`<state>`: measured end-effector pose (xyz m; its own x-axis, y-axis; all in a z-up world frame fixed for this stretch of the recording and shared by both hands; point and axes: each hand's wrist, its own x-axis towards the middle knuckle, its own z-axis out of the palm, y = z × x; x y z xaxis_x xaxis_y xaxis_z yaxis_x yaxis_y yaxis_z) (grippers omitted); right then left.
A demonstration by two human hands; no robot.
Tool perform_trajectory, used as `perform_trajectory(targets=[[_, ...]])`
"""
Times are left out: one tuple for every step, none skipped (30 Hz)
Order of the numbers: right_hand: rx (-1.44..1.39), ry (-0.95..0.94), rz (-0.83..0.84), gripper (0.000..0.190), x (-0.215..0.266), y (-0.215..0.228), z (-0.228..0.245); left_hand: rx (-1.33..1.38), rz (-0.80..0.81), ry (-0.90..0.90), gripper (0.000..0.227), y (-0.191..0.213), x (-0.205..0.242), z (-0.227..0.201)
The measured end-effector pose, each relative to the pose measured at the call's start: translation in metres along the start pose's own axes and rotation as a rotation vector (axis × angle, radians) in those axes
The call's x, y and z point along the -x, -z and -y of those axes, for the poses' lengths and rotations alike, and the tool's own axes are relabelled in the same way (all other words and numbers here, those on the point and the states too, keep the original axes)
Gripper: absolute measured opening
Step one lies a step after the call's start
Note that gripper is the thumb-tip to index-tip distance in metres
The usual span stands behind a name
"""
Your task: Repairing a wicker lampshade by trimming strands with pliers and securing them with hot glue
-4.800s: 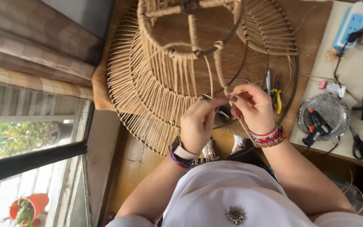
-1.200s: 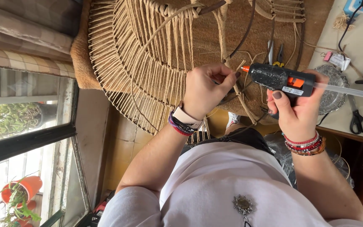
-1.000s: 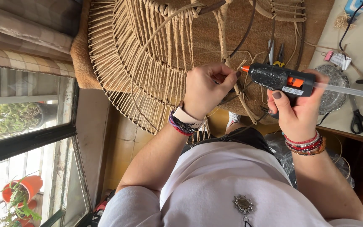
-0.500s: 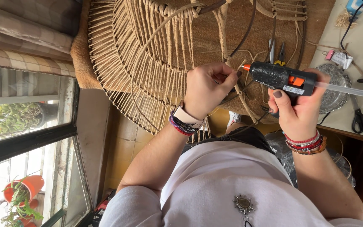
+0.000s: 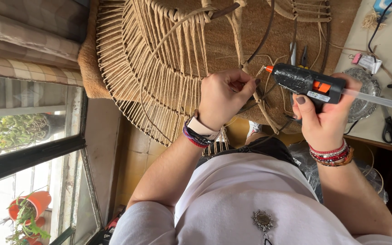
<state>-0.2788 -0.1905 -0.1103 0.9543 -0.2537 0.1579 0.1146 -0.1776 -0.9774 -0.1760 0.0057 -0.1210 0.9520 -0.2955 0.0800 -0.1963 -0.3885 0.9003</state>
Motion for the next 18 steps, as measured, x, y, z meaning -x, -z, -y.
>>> perform_trajectory(targets=[[-0.001, 0.001, -0.002, 0.042, 0.0, 0.0, -0.001, -0.001, 0.001, -0.002, 0.009, 0.0, 0.0, 0.0], [0.012, 0.007, -0.005, 0.042, 0.001, 0.001, -0.002, -0.007, -0.002, -0.002, 0.009, -0.001, 0.0, 0.0], [0.025, 0.012, -0.008, 0.043, 0.001, 0.001, -0.003, -0.014, -0.005, -0.002, 0.008, -0.001, 0.0, 0.0], [0.025, 0.012, -0.012, 0.043, 0.002, 0.003, -0.006, -0.014, -0.002, -0.004, 0.008, 0.0, 0.0, -0.001], [0.056, 0.004, -0.006, 0.044, 0.003, 0.006, -0.008, -0.008, 0.006, -0.025, 0.008, 0.002, -0.001, -0.002], [0.087, -0.001, -0.003, 0.045, 0.003, 0.008, -0.01, -0.002, 0.014, -0.051, 0.008, 0.004, -0.002, -0.003], [0.087, 0.002, -0.01, 0.045, 0.001, 0.007, -0.012, -0.002, 0.019, -0.058, 0.008, 0.006, -0.001, -0.003], [0.083, 0.0, -0.016, 0.041, -0.002, 0.008, -0.012, -0.016, 0.033, -0.042, 0.007, 0.007, -0.001, -0.004], [0.08, -0.002, -0.021, 0.037, -0.004, 0.01, -0.013, -0.031, 0.048, -0.026, 0.006, 0.008, -0.002, -0.005], [0.087, 0.002, -0.04, 0.037, -0.004, 0.016, -0.026, -0.025, 0.061, -0.041, 0.006, 0.01, -0.001, -0.003], [0.031, -0.034, -0.103, 0.035, -0.005, 0.024, -0.039, -0.009, 0.074, -0.041, 0.009, 0.011, 0.0, -0.002], [-0.02, -0.073, -0.175, 0.032, -0.003, 0.035, -0.05, 0.015, 0.097, -0.043, 0.012, 0.009, 0.0, -0.001], [-0.006, -0.072, -0.202, 0.032, -0.001, 0.047, -0.082, 0.027, 0.12, -0.059, 0.012, 0.011, 0.002, 0.0], [-0.14, -0.199, -0.378, 0.028, 0.005, 0.062, -0.113, 0.04, 0.088, 0.006, 0.006, 0.011, 0.004, 0.0], [-0.28, -0.318, -0.556, 0.03, 0.011, 0.078, -0.143, 0.052, 0.057, 0.071, 0.008, 0.011, 0.006, 0.001], [-0.27, -0.311, -0.586, 0.03, 0.021, 0.097, -0.178, 0.063, 0.083, 0.056, 0.008, 0.012, 0.007, 0.002], [-0.333, -0.429, -0.718, 0.027, 0.032, 0.117, -0.213, 0.051, 0.08, 0.054, 0.009, 0.014, 0.008, 0.004], [-0.4, -0.546, -0.845, 0.026, 0.041, 0.137, -0.248, 0.037, 0.072, 0.055, 0.01, 0.016, 0.009, 0.006]])
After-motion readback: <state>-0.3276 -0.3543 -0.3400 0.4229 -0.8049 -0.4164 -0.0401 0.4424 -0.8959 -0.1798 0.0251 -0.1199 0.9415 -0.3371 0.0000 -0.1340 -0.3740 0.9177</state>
